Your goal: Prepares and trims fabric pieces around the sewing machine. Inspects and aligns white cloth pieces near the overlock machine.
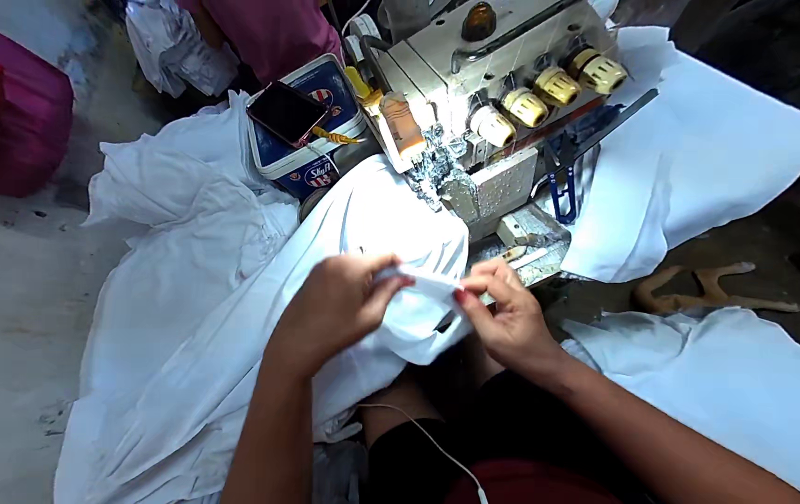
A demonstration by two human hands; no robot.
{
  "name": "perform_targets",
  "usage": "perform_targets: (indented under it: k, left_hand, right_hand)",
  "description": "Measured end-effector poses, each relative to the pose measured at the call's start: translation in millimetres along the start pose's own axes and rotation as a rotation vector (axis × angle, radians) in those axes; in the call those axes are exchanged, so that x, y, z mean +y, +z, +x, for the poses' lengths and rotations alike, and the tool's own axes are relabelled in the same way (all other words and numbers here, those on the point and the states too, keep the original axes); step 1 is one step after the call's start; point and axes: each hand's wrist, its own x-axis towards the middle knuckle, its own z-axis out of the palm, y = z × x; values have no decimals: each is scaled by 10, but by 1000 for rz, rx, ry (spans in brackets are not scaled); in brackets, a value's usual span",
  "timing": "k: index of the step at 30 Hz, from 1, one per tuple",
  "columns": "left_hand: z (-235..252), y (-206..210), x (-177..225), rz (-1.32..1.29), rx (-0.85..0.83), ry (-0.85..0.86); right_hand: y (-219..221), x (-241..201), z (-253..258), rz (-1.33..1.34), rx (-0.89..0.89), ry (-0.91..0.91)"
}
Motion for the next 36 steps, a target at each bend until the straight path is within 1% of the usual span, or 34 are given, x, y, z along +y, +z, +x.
perform_targets:
  k: [3,5,6,8,10,13,16,19,23,26,30,36]
  left_hand:
    - [383,115,-72,39,247,-17]
    - [576,280,-210,-49,339,1]
    - [645,365,-289,-101,354,0]
    - [693,473,-384,-199,327,-19]
    - [631,458,-371,-244,256,-53]
    - [581,430,-321,-241,211,-85]
    - [588,425,-294,-142,191,-101]
    - [650,491,-244,-61,241,-162]
    - [833,558,-178,-147,339,-386]
    - [963,582,-204,-208,395,-484]
    - [1009,594,-234,-258,427,-506]
    - [1030,584,-242,-180,422,-520]
  right_hand:
    - [130,144,272,51,176,39]
    - [160,201,362,128,204,102]
    - [159,210,378,160,202,115]
    - [144,194,365,196,177,135]
    - [128,174,327,222,159,149]
    - [106,158,282,228,135,186]
    - [121,126,282,209,145,221]
    - [150,77,293,198,162,241]
    - [161,62,389,148,203,195]
    - [149,86,499,72,198,155]
    - [110,136,528,4,147,100]
    - [46,146,577,-121,71,91]
